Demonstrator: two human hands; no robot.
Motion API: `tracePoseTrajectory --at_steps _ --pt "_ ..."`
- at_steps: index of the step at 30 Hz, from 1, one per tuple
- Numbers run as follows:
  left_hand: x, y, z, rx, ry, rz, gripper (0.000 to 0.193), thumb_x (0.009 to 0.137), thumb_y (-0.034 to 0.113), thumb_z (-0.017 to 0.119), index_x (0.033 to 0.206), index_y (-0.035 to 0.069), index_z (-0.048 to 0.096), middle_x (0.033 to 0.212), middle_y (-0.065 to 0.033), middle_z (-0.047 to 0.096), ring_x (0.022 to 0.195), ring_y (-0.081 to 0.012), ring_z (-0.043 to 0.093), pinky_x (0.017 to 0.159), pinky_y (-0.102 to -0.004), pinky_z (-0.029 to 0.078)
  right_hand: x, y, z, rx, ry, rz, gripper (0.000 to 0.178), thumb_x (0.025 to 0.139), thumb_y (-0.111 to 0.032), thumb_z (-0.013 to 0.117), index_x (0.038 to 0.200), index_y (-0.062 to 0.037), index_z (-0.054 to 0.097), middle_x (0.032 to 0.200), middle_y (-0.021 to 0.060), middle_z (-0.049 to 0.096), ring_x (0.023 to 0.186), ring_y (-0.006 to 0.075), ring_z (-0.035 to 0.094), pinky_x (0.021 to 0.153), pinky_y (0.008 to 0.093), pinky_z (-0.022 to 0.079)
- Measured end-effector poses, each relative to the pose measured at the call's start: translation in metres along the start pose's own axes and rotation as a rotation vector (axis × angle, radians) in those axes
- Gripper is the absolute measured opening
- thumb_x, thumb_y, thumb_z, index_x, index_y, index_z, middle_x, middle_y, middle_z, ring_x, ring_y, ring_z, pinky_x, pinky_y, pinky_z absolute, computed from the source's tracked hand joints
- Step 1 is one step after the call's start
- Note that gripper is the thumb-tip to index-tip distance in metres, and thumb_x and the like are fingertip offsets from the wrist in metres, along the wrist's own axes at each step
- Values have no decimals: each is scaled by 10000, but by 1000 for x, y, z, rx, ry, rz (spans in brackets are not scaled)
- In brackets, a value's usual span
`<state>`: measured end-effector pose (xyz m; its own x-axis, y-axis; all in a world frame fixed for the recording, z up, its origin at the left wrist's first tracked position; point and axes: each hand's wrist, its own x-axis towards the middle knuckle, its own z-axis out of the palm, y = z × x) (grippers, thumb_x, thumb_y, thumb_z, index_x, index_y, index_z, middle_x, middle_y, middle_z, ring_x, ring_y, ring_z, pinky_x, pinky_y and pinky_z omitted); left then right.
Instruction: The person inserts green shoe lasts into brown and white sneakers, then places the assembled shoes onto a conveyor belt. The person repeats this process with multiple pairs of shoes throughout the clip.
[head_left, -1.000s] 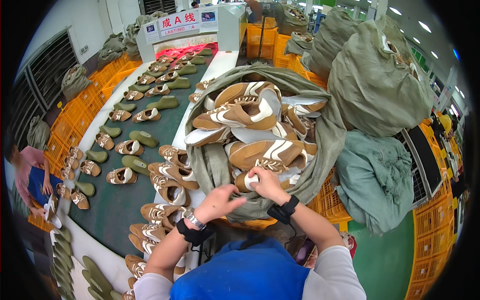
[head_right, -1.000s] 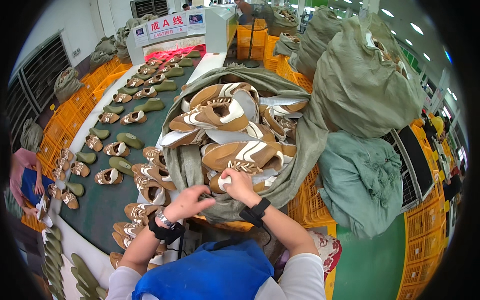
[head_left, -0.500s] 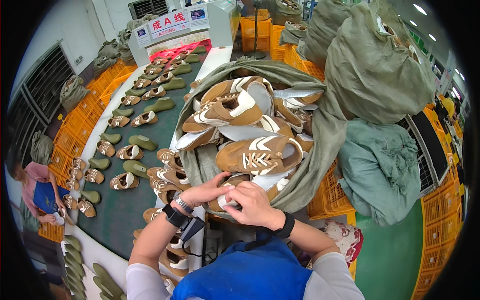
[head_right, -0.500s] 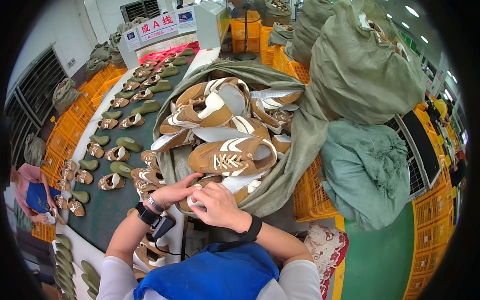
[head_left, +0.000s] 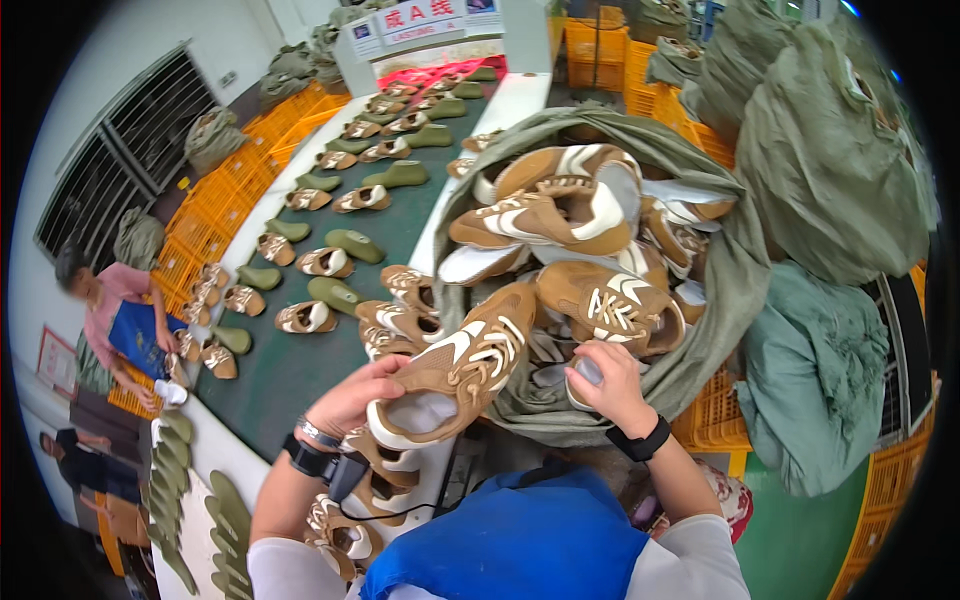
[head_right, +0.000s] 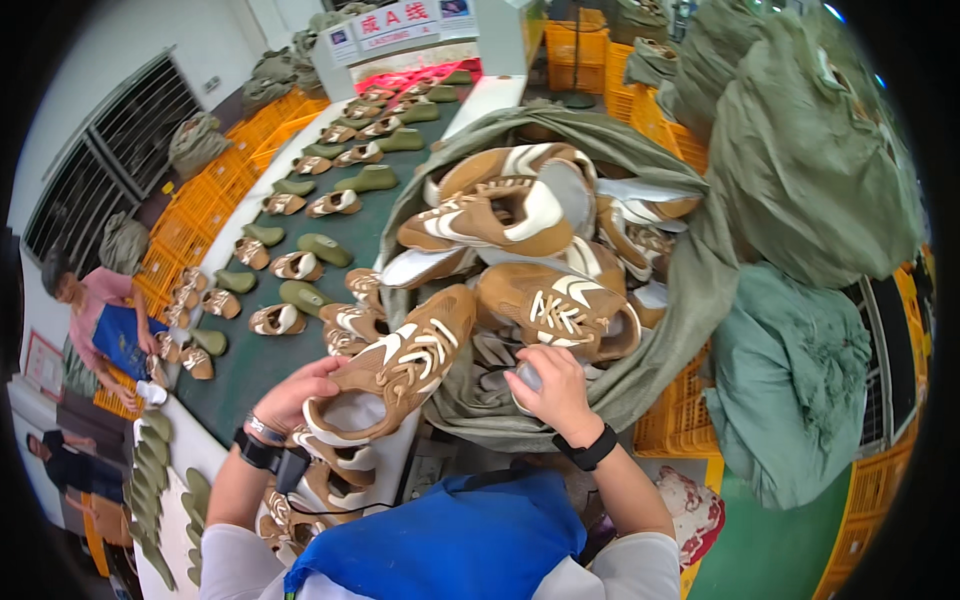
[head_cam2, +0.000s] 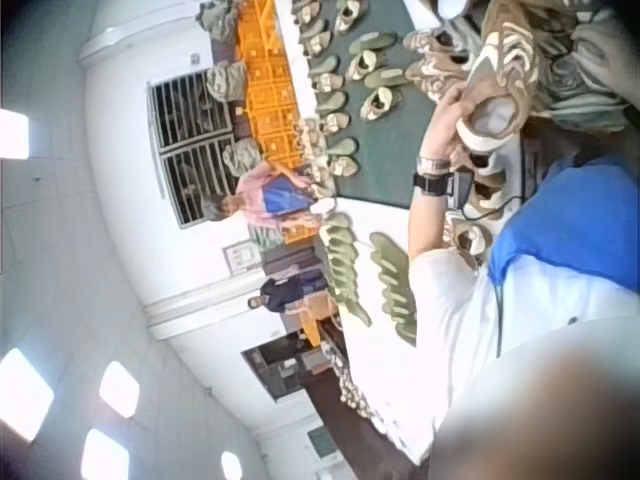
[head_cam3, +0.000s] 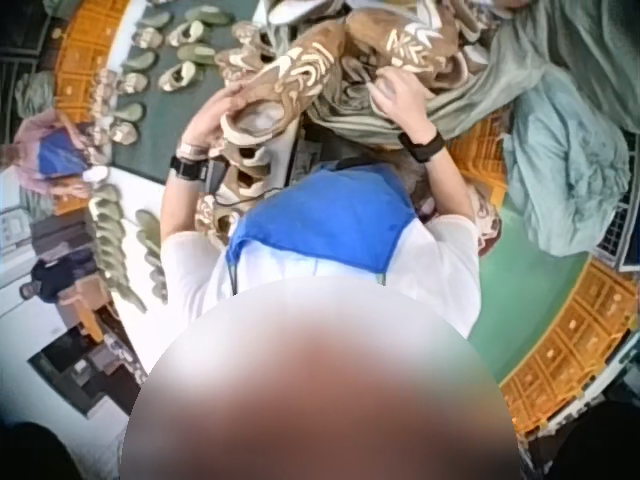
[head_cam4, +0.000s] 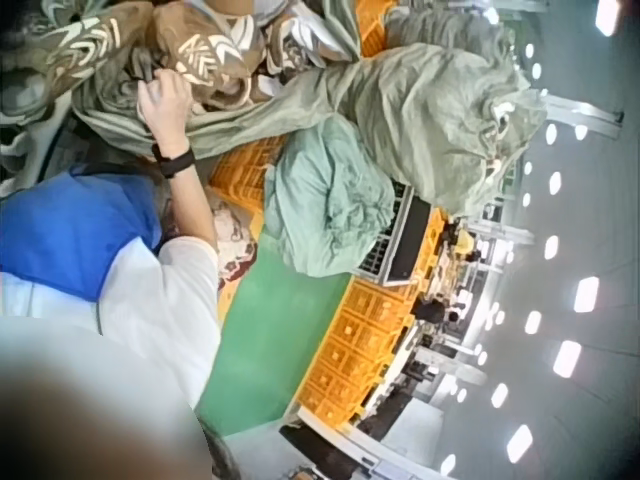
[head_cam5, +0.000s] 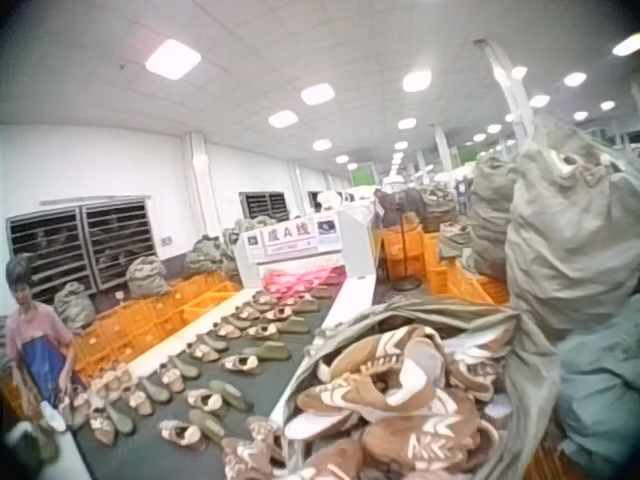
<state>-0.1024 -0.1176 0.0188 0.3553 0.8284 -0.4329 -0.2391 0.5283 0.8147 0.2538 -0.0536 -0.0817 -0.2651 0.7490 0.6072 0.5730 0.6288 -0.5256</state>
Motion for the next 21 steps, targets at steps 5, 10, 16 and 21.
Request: tracePoseTrajectory --at_steps 5,10,16,21 --pt "-6 -57 13 -96 80 169 679 793 187 680 1362 -32 380 1303 -120 518 1147 -199 545 995 -327 446 12 -31 -2 -31 -7 49 281 770 -208 723 985 -47 640 966 113 657 872 305 597 763 382 486" --pt "10 -87 45 -103 86 270 672 834 59 656 1416 -6 324 1347 -66 476 1214 -143 470 1032 -286 373 10 -72 -1 374 -353 196 837 748 -345 760 1402 -26 348 1122 204 609 886 312 622 788 385 496" --pt "18 -88 72 239 40 350 831 843 147 692 1467 32 157 1436 -117 338 1304 -201 374 1067 -342 325 8 -88 9 723 -351 434 916 779 -162 689 1486 -33 123 1319 263 483 1127 347 575 923 353 458" --pt "27 -74 78 290 -38 392 673 903 175 616 1445 40 240 1383 -124 407 1280 -212 407 1053 -371 345 33 -76 -47 314 -171 74 755 626 79 512 1369 -27 428 1323 215 513 1214 331 521 1001 356 426"
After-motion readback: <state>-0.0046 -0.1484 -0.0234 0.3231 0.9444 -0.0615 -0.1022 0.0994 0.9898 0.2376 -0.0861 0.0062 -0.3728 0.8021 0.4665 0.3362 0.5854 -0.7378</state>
